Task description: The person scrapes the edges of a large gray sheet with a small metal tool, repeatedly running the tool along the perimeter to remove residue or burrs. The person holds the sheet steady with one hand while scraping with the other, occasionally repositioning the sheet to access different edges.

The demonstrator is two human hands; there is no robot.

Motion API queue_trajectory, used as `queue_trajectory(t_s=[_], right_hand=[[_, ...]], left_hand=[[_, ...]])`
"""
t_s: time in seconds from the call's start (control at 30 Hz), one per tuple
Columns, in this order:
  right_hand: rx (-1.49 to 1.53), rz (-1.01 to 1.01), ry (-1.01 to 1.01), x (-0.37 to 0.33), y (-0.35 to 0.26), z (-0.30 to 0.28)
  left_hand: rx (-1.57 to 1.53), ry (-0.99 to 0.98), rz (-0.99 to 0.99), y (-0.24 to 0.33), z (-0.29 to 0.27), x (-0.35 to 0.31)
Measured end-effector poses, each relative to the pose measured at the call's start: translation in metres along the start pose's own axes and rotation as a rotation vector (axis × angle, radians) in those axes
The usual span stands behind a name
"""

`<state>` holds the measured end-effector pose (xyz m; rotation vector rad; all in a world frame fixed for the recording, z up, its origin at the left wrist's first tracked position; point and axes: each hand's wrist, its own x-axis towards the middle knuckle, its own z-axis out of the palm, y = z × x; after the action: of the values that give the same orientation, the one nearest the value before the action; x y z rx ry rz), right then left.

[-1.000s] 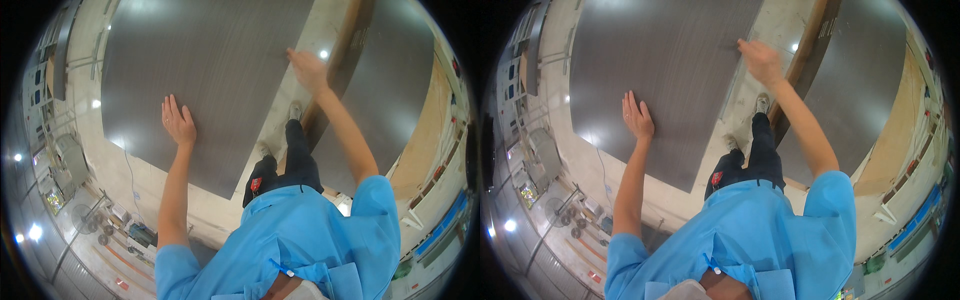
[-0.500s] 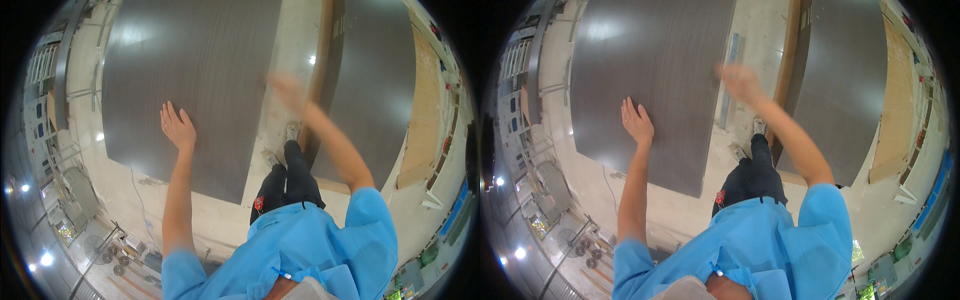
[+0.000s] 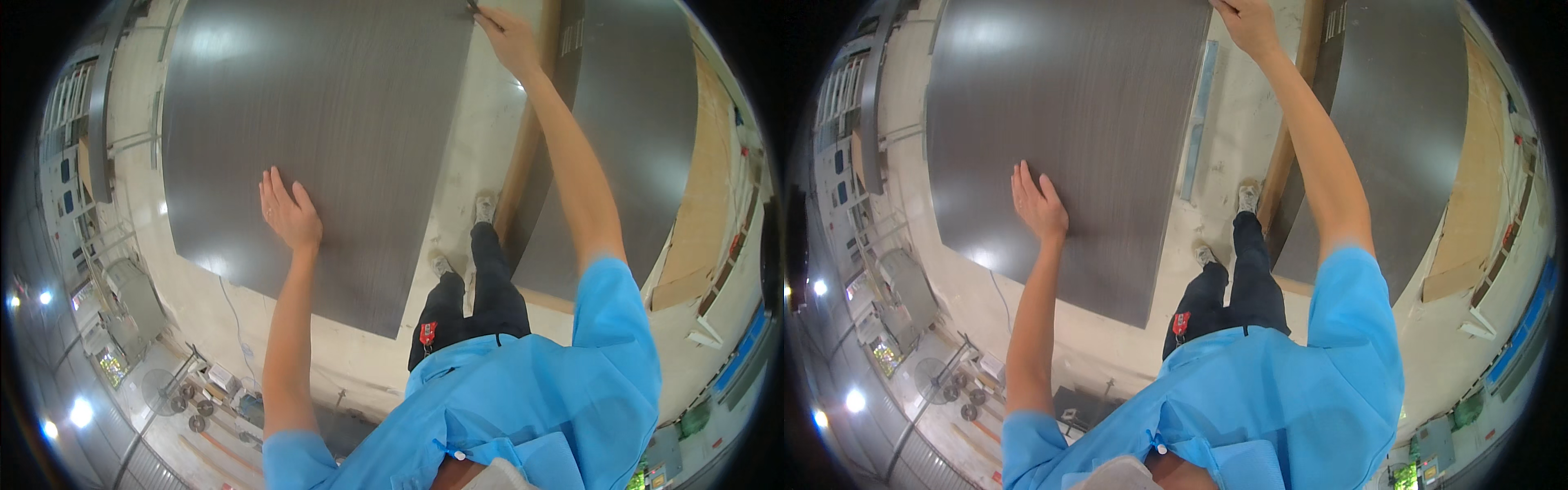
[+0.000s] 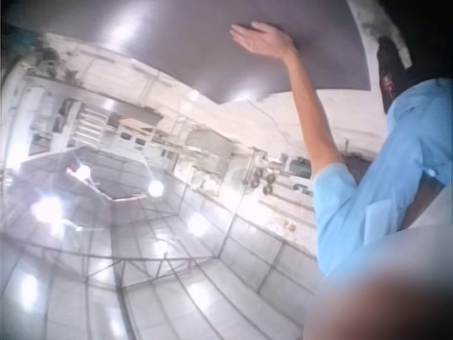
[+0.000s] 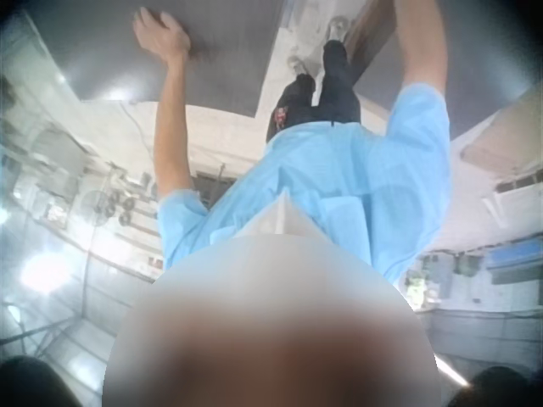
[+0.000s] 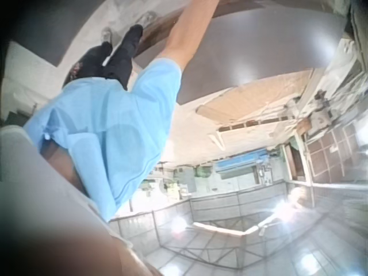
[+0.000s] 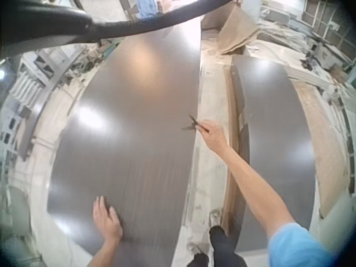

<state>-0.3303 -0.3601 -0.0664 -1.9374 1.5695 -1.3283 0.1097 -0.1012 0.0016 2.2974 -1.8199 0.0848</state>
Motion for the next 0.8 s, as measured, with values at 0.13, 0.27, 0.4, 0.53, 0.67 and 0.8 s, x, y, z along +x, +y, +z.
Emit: queue_trajectory(t_s=[0.13, 0.27, 0.4, 0.53, 0.67, 0.8], right_hand=[[-0.004, 0.031, -0.173, -0.081, -0.059, -0.017], [0.079, -0.106, -0.184, -0.18, -0.124, -0.014], [0.138, -0.198, -0.135, -0.292, -0.199, -0.009], [0.139, -0.236, -0.407, -0.395, -0.266, -0.031], [-0.025, -0.405, -0.538, -0.372, -0.255, -0.031], [-0.189, -0.296, -0.041, -0.233, -0.162, -0.021]], left_hand=[[-0.02, 0.008, -0.009, -0.003, 0.005, 0.0], [-0.022, 0.015, -0.008, -0.004, 0.007, 0.003], [-0.062, 0.005, -0.02, -0.003, 0.009, 0.005], [-0.086, -0.01, -0.025, -0.002, 0.012, 0.004], [-0.082, 0.025, -0.027, 0.0, 0.012, 0.007], [-0.094, 0.058, -0.016, -0.001, 0.012, 0.005]])
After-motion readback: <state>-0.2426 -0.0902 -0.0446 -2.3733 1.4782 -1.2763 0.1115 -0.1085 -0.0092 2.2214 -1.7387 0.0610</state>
